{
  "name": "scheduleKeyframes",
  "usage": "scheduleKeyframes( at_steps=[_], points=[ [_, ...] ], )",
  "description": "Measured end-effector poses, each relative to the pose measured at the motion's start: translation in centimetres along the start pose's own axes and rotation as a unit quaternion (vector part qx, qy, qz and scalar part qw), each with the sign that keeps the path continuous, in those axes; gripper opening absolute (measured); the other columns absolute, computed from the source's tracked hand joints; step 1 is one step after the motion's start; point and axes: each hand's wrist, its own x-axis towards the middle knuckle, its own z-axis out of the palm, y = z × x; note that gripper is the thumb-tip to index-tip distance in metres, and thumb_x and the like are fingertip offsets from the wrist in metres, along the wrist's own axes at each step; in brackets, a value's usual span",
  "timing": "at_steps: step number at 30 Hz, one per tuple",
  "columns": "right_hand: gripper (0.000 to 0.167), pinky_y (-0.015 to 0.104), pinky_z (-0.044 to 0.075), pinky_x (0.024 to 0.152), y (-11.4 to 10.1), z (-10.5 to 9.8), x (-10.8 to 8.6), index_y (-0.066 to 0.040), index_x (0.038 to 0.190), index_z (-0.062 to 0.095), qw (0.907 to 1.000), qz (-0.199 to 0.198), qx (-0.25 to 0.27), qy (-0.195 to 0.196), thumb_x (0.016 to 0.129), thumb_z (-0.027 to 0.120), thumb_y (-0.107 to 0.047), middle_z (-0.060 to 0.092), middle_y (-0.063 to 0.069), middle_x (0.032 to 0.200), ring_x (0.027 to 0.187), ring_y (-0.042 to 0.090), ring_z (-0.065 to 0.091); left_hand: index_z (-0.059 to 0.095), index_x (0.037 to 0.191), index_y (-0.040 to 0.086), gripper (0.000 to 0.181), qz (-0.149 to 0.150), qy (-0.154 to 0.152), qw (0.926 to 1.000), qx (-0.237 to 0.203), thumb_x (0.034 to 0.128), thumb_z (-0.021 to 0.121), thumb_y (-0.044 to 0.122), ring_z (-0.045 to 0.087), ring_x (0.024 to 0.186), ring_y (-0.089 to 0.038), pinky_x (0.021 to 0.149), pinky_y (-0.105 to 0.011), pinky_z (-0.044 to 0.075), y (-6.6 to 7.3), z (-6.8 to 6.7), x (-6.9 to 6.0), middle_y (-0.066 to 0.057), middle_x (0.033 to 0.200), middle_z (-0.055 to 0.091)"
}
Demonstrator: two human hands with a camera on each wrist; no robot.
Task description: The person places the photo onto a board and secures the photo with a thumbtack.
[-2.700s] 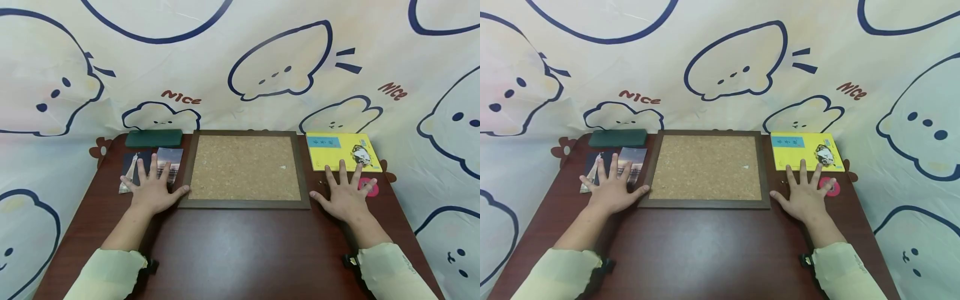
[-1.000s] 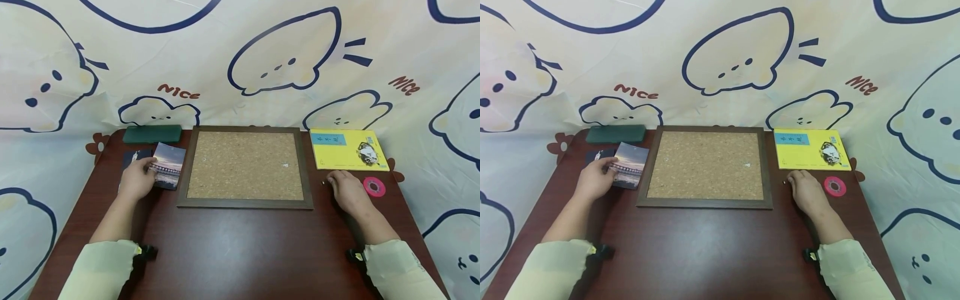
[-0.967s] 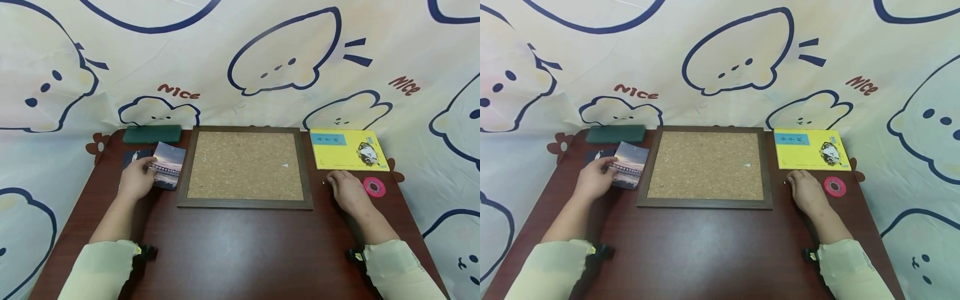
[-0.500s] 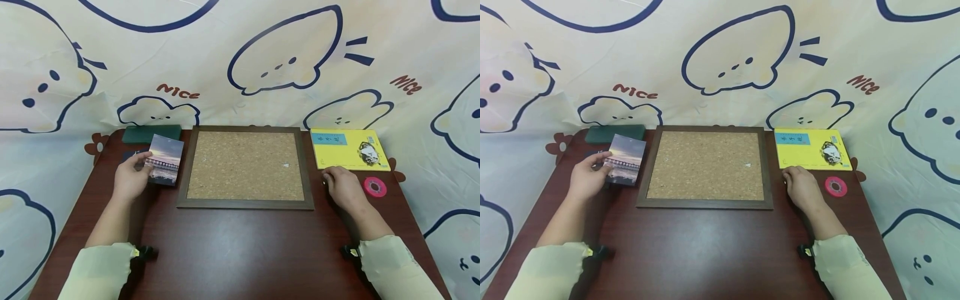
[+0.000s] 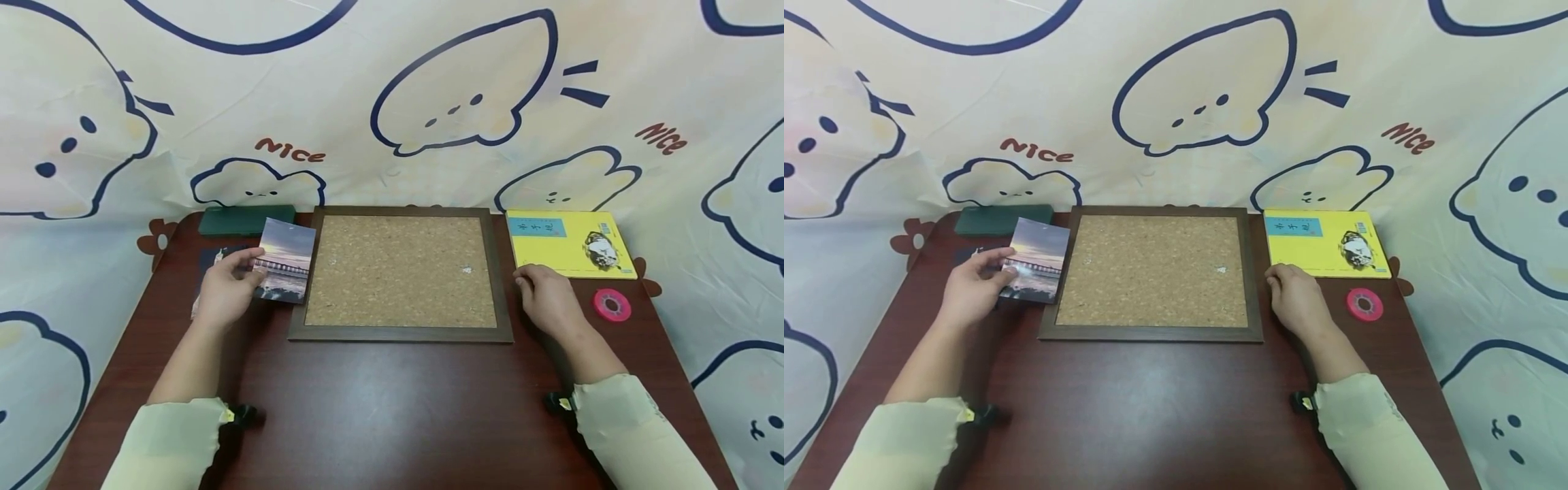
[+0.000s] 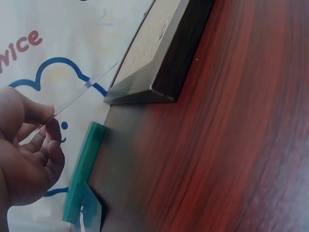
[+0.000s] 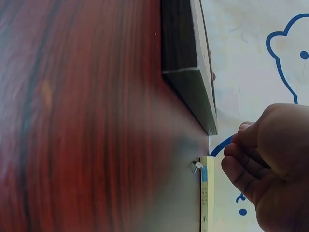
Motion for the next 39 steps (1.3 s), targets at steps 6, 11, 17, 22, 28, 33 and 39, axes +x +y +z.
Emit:
scheduleKeyframes(
  at_steps=[6, 11, 17, 22, 28, 33, 39],
  points=[
    [0.015, 0.056, 0.054, 0.086, -0.8, 0.4, 0.5, 0.001, 0.113, 0.068, 1.0, 0.002, 0.007, -0.002, 0.104, 0.059, -0.007, 0.07, 0.021, 0.106, 0.093, 0.037, 0.066, 0.06, 0.145, 0.012, 0.041, 0.019, -0.011, 0.9997, -0.01, 0.1053, 0.062, 0.023, 0.055, 0.102, -0.023, 0.067, -0.021, 0.048, 0.2, 1.0, 0.1, -0.015, 0.125, 0.059],
    [0.014, 0.055, 0.054, 0.082, -1.3, 0.7, 0.8, 0.0, 0.111, 0.069, 0.9999, -0.011, 0.011, 0.006, 0.104, 0.059, -0.006, 0.071, 0.02, 0.104, 0.092, 0.036, 0.067, 0.06, 0.144, 0.011, 0.041, 0.019, -0.028, 0.9992, -0.023, 0.1047, 0.063, 0.022, 0.054, 0.103, -0.024, 0.069, -0.022, 0.049, 0.5, 1.5, 0.1, -0.014, 0.126, 0.056],
    [0.011, 0.055, 0.052, 0.088, -2.0, 1.1, 1.4, -0.001, 0.108, 0.069, 0.9995, -0.019, 0.019, 0.016, 0.103, 0.061, -0.006, 0.068, 0.018, 0.105, 0.099, 0.036, 0.065, 0.061, 0.141, 0.011, 0.039, 0.023, -0.031, 0.999, -0.025, 0.1038, 0.064, 0.022, 0.053, 0.098, -0.025, 0.067, -0.025, 0.047, 0.8, 2.3, 0.2, -0.014, 0.123, 0.058],
    [0.01, 0.054, 0.053, 0.087, -2.5, 1.6, 1.7, -0.002, 0.108, 0.069, 0.999, -0.028, 0.026, 0.024, 0.102, 0.062, -0.006, 0.067, 0.017, 0.106, 0.101, 0.035, 0.064, 0.062, 0.14, 0.01, 0.038, 0.03, -0.04, 0.9981, -0.036, 0.1032, 0.065, 0.019, 0.052, 0.096, -0.025, 0.066, -0.025, 0.046, 0.9, 3.2, 0.3, -0.013, 0.121, 0.057],
    [0.011, 0.053, 0.053, 0.087, -3.3, 2.1, 2.1, -0.001, 0.107, 0.069, 0.9988, -0.027, 0.03, 0.026, 0.103, 0.061, -0.008, 0.069, 0.017, 0.106, 0.101, 0.036, 0.066, 0.061, 0.14, 0.011, 0.039, 0.023, -0.051, 0.9972, -0.05, 0.1018, 0.066, 0.016, 0.057, 0.097, -0.024, 0.066, -0.025, 0.049, 1.4, 3.9, 0.3, -0.013, 0.122, 0.057],
    [0.012, 0.053, 0.052, 0.088, -4.0, 2.5, 2.4, -0.001, 0.108, 0.068, 0.9986, -0.022, 0.041, 0.024, 0.104, 0.061, -0.01, 0.068, 0.017, 0.106, 0.101, 0.035, 0.065, 0.062, 0.14, 0.011, 0.04, 0.017, -0.062, 0.9963, -0.056, 0.1008, 0.068, 0.016, 0.057, 0.098, -0.024, 0.067, -0.026, 0.049, 1.7, 4.5, 0.3, -0.013, 0.122, 0.057],
    [0.012, 0.052, 0.052, 0.087, -4.8, 3.0, 2.7, -0.001, 0.108, 0.068, 0.9983, -0.022, 0.05, 0.021, 0.104, 0.061, -0.01, 0.067, 0.016, 0.106, 0.098, 0.034, 0.065, 0.062, 0.14, 0.012, 0.04, 0.018, -0.068, 0.9961, -0.052, 0.101, 0.069, 0.018, 0.058, 0.099, -0.023, 0.068, -0.027, 0.05, 1.9, 5.2, 0.3, -0.011, 0.122, 0.059]
  ],
)
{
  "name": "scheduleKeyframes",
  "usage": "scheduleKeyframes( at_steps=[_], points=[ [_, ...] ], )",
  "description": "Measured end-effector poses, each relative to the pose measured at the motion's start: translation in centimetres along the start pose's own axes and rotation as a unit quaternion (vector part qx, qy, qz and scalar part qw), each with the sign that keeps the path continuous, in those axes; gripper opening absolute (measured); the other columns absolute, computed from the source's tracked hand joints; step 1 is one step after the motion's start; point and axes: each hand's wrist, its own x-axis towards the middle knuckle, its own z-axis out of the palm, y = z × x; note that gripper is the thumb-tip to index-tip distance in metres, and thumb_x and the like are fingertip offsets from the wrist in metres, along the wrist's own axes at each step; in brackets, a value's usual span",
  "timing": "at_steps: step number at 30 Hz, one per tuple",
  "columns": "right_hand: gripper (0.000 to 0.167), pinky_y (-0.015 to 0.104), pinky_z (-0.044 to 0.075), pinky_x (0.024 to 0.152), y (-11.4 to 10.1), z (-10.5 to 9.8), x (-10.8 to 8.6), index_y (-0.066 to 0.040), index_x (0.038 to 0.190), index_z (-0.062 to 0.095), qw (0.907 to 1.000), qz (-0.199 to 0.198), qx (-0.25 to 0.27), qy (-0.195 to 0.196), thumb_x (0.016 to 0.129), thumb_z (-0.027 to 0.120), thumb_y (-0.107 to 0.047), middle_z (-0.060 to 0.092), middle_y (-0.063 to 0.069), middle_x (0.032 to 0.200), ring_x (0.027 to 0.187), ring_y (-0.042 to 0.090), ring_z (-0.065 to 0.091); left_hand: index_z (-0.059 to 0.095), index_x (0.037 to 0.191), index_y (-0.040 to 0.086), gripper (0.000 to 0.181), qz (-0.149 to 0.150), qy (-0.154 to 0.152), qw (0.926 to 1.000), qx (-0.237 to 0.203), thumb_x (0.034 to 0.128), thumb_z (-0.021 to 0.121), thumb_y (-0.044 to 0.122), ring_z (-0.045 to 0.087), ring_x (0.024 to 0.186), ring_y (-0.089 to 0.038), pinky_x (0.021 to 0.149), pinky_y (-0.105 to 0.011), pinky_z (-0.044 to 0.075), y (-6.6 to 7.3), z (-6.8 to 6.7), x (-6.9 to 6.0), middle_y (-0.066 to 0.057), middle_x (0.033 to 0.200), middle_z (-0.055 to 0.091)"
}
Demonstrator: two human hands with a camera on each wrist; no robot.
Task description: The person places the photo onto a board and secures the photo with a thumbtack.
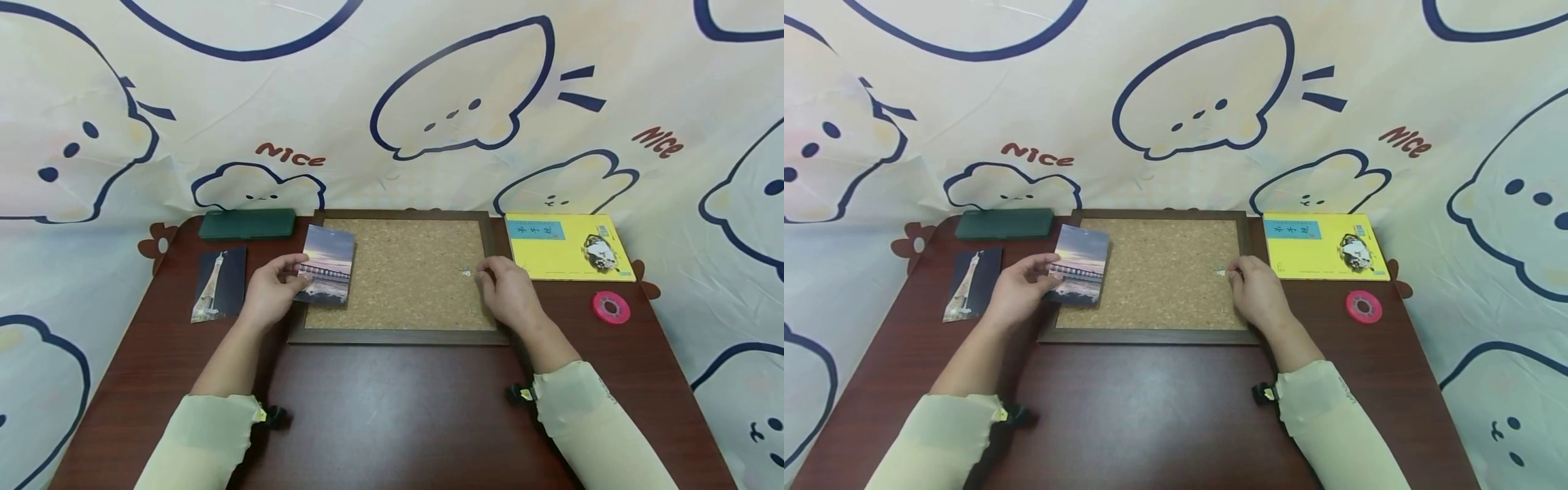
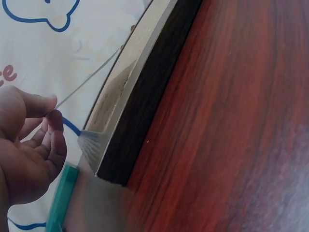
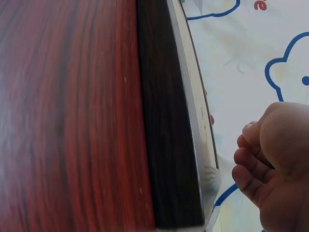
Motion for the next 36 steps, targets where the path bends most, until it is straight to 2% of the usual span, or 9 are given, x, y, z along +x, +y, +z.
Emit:
scheduleKeyframes(
  at_steps=[7, 15, 24, 36],
  points=[
    [0.012, 0.047, 0.053, 0.081, -1.0, 0.7, 0.5, -0.003, 0.107, 0.069, 1.0, -0.002, -0.001, -0.006, 0.104, 0.06, -0.012, 0.068, 0.013, 0.104, 0.092, 0.028, 0.064, 0.062, 0.14, 0.011, 0.041, 0.007, -0.012, 0.9999, 0.0, 0.1003, 0.069, 0.015, 0.059, 0.101, -0.026, 0.071, -0.029, 0.051, -0.1, 0.8, 0.3, -0.013, 0.122, 0.06],
    [0.014, 0.048, 0.053, 0.088, -1.9, 1.3, 0.9, -0.006, 0.11, 0.07, 0.9998, -0.007, 0.003, -0.021, 0.105, 0.06, -0.014, 0.069, 0.012, 0.11, 0.101, 0.029, 0.066, 0.062, 0.139, 0.011, 0.041, 0.017, -0.025, 0.9995, 0.012, 0.0989, 0.071, 0.016, 0.062, 0.099, -0.027, 0.072, -0.033, 0.052, 0.0, 1.7, 0.5, -0.013, 0.122, 0.061],
    [0.013, 0.045, 0.054, 0.086, -2.9, 2.0, 1.4, -0.008, 0.11, 0.069, 0.9992, 0.006, 0.005, -0.04, 0.106, 0.059, -0.015, 0.069, 0.009, 0.108, 0.098, 0.025, 0.065, 0.064, 0.135, 0.009, 0.041, 0.034, -0.032, 0.9987, 0.019, 0.0962, 0.074, 0.014, 0.062, 0.091, -0.024, 0.066, -0.031, 0.051, 0.0, 2.7, 0.9, -0.014, 0.12, 0.062],
    [0.015, 0.044, 0.054, 0.087, -4.3, 2.8, 2.0, -0.009, 0.112, 0.07, 0.9988, 0.001, 0.009, -0.048, 0.106, 0.059, -0.017, 0.07, 0.007, 0.108, 0.101, 0.024, 0.065, 0.066, 0.131, 0.01, 0.04, 0.058, -0.038, 0.9935, 0.09, 0.0939, 0.078, 0.019, 0.056, 0.086, -0.025, 0.071, -0.039, 0.047, 0.2, 4.1, 1.5, -0.01, 0.111, 0.061]
  ],
)
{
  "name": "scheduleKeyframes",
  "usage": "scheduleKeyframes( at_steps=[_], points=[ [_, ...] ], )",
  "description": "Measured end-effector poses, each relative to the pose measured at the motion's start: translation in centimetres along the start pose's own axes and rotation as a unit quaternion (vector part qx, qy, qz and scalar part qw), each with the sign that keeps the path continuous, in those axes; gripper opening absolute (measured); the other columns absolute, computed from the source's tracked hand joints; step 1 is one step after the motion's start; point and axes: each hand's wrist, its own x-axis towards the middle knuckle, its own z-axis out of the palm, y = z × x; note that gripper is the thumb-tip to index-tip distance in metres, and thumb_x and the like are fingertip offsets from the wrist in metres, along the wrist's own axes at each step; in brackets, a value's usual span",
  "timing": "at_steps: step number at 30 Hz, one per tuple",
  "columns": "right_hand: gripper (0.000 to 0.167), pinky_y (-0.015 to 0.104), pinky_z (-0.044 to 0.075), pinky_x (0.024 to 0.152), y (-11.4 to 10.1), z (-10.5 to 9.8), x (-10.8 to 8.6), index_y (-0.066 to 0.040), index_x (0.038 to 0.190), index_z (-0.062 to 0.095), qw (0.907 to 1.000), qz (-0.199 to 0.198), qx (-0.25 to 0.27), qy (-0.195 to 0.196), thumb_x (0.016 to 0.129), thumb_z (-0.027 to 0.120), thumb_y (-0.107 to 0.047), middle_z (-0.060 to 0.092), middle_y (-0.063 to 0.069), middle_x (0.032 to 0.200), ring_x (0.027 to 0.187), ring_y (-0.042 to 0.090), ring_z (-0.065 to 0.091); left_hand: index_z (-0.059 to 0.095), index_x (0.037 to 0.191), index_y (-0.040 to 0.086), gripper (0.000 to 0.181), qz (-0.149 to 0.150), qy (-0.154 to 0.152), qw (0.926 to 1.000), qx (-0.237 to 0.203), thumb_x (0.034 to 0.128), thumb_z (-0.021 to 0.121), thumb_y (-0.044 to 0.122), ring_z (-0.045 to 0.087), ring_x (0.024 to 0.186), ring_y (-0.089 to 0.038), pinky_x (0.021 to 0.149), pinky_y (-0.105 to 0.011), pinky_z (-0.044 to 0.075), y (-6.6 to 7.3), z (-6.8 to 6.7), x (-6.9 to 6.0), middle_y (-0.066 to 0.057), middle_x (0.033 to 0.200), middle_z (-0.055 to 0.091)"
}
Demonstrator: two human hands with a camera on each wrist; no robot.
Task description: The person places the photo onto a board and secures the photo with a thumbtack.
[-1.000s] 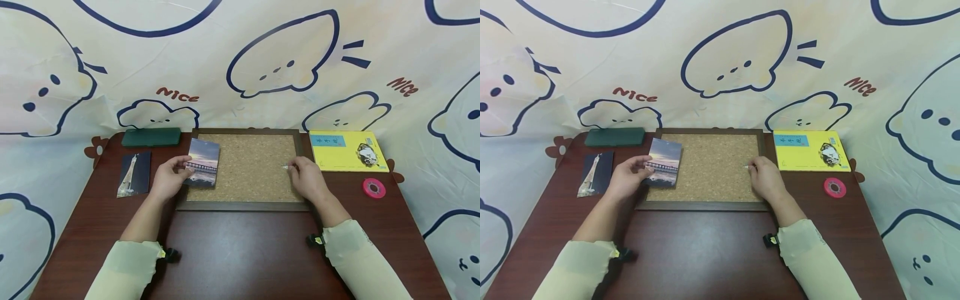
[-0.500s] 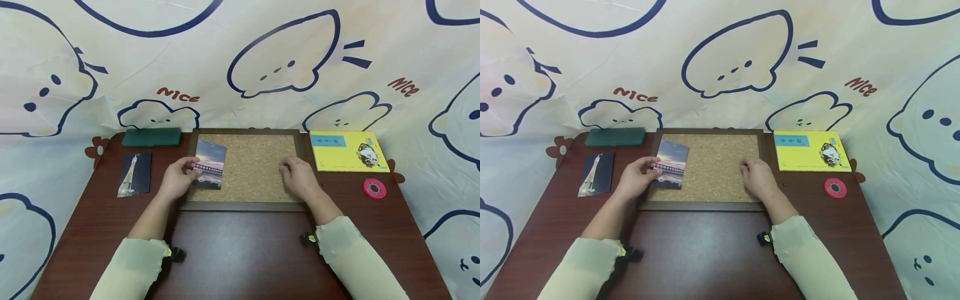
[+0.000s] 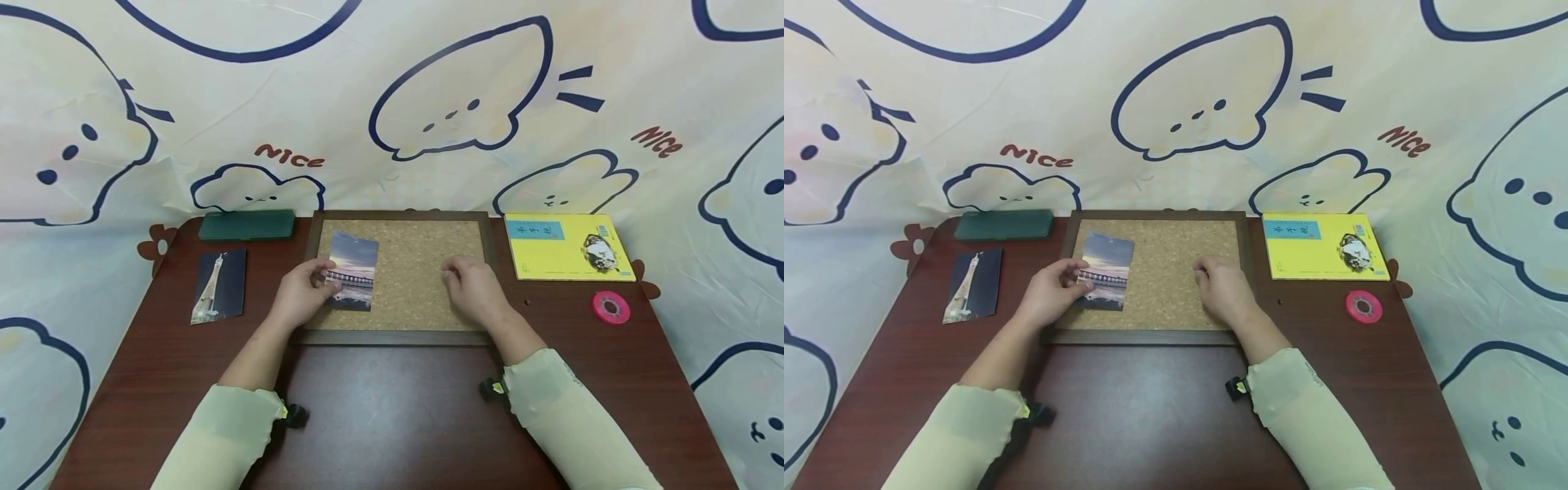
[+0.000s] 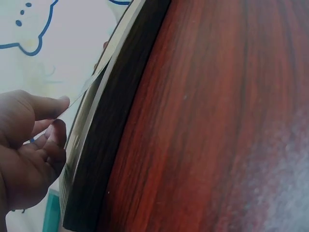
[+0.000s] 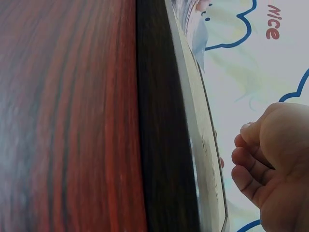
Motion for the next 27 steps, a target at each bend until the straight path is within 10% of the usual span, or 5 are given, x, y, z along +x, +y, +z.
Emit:
scheduleKeyframes(
  at_steps=[20, 27],
  points=[
    [0.015, 0.045, 0.053, 0.09, -2.9, 1.6, 1.7, -0.012, 0.111, 0.071, 0.9993, -0.027, -0.023, -0.013, 0.106, 0.059, -0.02, 0.072, 0.004, 0.108, 0.102, 0.024, 0.067, 0.068, 0.127, 0.007, 0.044, 0.025, -0.007, 0.994, 0.106, 0.0904, 0.082, 0.026, 0.059, 0.094, -0.028, 0.081, -0.047, 0.048, 0.8, 1.3, 0.4, -0.012, 0.108, 0.063],
    [0.017, 0.046, 0.051, 0.097, -3.9, 1.9, 2.6, -0.011, 0.114, 0.071, 0.9989, -0.034, -0.022, -0.024, 0.106, 0.059, -0.019, 0.072, 0.005, 0.113, 0.108, 0.023, 0.068, 0.066, 0.13, 0.007, 0.051, 0.026, -0.02, 0.9927, 0.116, 0.0877, 0.084, 0.03, 0.058, 0.119, -0.036, 0.101, -0.055, 0.045, 0.8, 1.3, 0.3, -0.017, 0.13, 0.063]
  ],
)
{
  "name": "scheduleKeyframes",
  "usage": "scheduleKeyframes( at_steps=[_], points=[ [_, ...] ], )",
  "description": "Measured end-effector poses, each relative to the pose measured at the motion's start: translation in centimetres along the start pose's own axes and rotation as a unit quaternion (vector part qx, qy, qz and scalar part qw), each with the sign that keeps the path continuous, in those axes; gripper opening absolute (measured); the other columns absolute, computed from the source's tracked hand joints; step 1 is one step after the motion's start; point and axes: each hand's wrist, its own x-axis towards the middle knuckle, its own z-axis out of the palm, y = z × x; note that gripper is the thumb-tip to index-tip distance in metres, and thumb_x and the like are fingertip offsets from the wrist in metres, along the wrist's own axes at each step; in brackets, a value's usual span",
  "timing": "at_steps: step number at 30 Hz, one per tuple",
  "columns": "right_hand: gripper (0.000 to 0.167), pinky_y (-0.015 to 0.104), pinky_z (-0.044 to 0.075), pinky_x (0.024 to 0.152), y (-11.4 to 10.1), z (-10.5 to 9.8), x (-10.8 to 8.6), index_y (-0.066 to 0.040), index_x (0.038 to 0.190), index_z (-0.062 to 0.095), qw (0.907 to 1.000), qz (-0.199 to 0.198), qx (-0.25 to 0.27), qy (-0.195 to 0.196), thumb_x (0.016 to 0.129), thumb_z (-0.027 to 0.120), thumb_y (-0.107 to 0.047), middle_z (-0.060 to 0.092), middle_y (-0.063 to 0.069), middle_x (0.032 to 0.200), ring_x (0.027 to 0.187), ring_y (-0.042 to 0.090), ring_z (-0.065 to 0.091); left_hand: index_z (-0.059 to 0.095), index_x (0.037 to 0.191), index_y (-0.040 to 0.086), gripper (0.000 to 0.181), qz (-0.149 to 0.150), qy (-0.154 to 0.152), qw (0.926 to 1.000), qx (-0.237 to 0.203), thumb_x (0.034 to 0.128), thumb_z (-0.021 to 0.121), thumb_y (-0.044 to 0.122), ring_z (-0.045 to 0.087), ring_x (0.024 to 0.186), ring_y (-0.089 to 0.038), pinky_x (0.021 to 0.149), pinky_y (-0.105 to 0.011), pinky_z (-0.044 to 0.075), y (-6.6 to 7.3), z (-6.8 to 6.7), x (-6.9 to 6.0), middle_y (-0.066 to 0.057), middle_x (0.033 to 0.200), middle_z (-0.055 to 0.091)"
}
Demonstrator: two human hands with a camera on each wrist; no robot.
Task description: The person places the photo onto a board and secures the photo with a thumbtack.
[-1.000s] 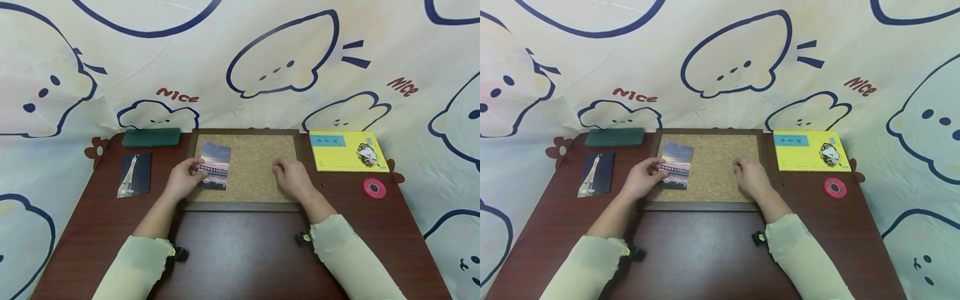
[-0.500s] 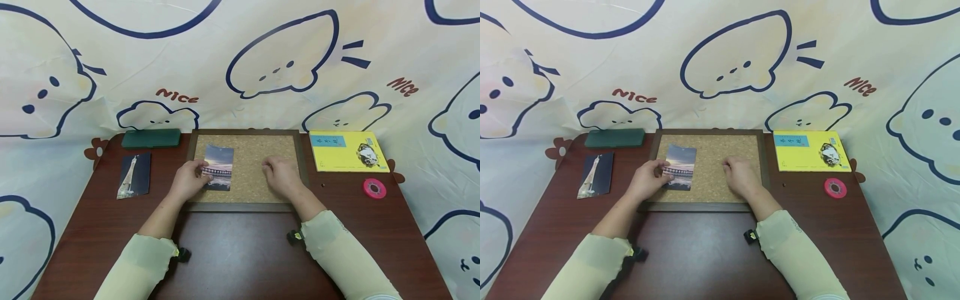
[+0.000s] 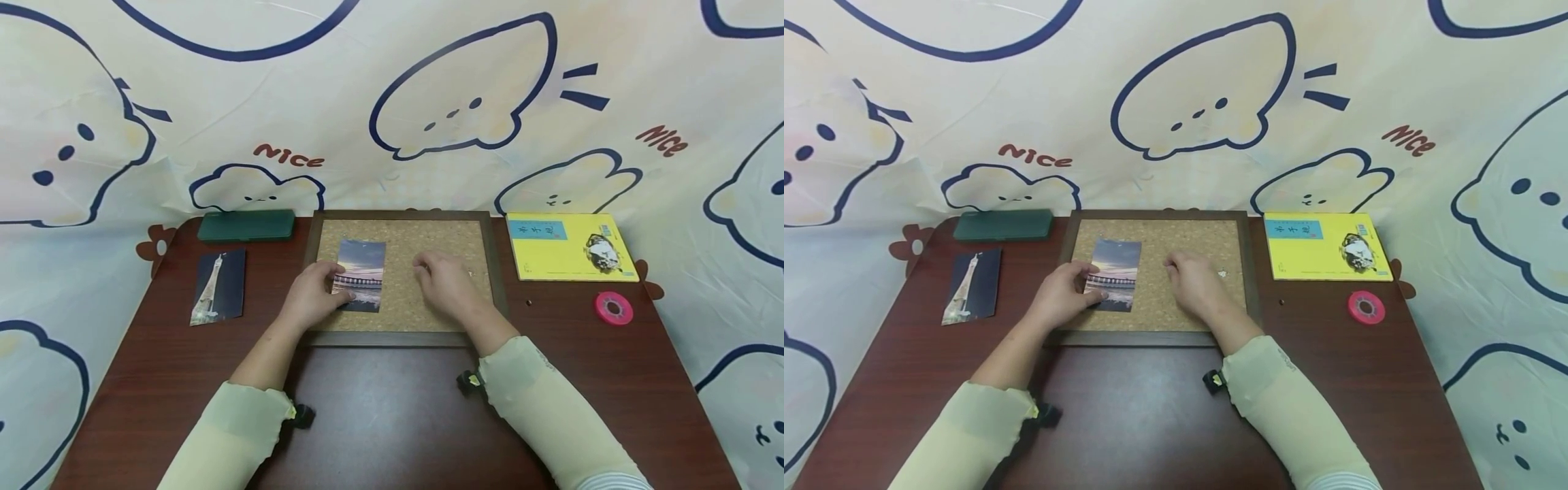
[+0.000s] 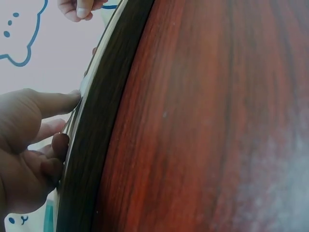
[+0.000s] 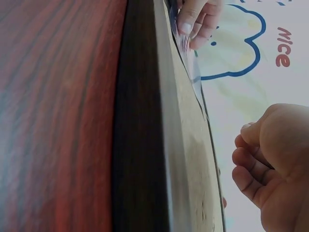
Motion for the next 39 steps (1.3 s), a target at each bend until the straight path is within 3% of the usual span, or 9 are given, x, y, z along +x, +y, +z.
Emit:
scheduleKeyframes(
  at_steps=[3, 12, 24, 30, 35, 39],
  points=[
    [0.018, 0.046, 0.051, 0.097, -0.6, 0.0, 0.5, -0.011, 0.116, 0.071, 1.0, -0.004, 0.004, -0.005, 0.106, 0.058, -0.019, 0.072, 0.005, 0.113, 0.109, 0.024, 0.067, 0.065, 0.132, 0.007, 0.056, -0.002, -0.009, 0.9999, 0.005, 0.0864, 0.084, 0.033, 0.052, 0.132, -0.039, 0.109, -0.058, 0.04, 0.0, 0.1, 0.0, -0.019, 0.143, 0.056],
    [0.019, 0.041, 0.052, 0.098, -2.1, 0.2, 1.8, -0.013, 0.118, 0.07, 0.9998, -0.008, 0.002, -0.016, 0.107, 0.057, -0.021, 0.07, 0.003, 0.118, 0.111, 0.021, 0.065, 0.062, 0.136, 0.011, 0.061, -0.016, -0.023, 0.9996, 0.008, 0.0852, 0.084, 0.037, 0.05, 0.134, -0.042, 0.107, -0.06, 0.041, 0.4, 0.3, -0.1, -0.02, 0.149, 0.048],
    [0.016, 0.041, 0.053, 0.092, -2.6, 1.8, 3.8, -0.013, 0.114, 0.07, 0.9983, -0.002, 0.055, -0.019, 0.106, 0.058, -0.019, 0.07, 0.001, 0.107, 0.1, 0.02, 0.065, 0.063, 0.135, 0.011, 0.062, -0.027, -0.016, 0.9994, 0.016, 0.0847, 0.085, 0.041, 0.055, 0.127, -0.038, 0.105, -0.057, 0.044, 0.8, 0.7, -0.2, -0.017, 0.143, 0.051],
    [0.019, 0.038, 0.053, 0.091, -3.0, 2.2, 5.2, -0.014, 0.119, 0.069, 0.9966, 0.015, 0.068, -0.043, 0.107, 0.056, -0.02, 0.07, 0.0, 0.108, 0.1, 0.018, 0.065, 0.065, 0.132, 0.01, 0.061, -0.033, -0.013, 0.9992, 0.019, 0.0844, 0.085, 0.042, 0.056, 0.122, -0.036, 0.103, -0.056, 0.046, 0.9, 0.9, -0.2, -0.016, 0.138, 0.052],
    [0.021, 0.035, 0.054, 0.09, -3.2, 2.5, 6.1, -0.013, 0.123, 0.068, 0.9931, 0.038, 0.089, -0.066, 0.108, 0.055, -0.019, 0.07, 0.0, 0.107, 0.098, 0.016, 0.065, 0.065, 0.133, 0.009, 0.062, -0.032, -0.013, 0.9992, 0.022, 0.0844, 0.085, 0.043, 0.057, 0.114, -0.033, 0.098, -0.053, 0.048, 1.0, 1.0, -0.3, -0.014, 0.131, 0.053],
    [0.02, 0.036, 0.053, 0.091, -3.4, 2.7, 6.8, -0.012, 0.123, 0.068, 0.9934, 0.041, 0.089, -0.059, 0.107, 0.056, -0.018, 0.07, 0.001, 0.107, 0.098, 0.017, 0.065, 0.064, 0.135, 0.01, 0.064, -0.03, -0.013, 0.999, 0.032, 0.0848, 0.084, 0.045, 0.057, 0.106, -0.031, 0.091, -0.051, 0.049, 0.8, 1.2, -0.2, -0.012, 0.124, 0.053]
  ],
)
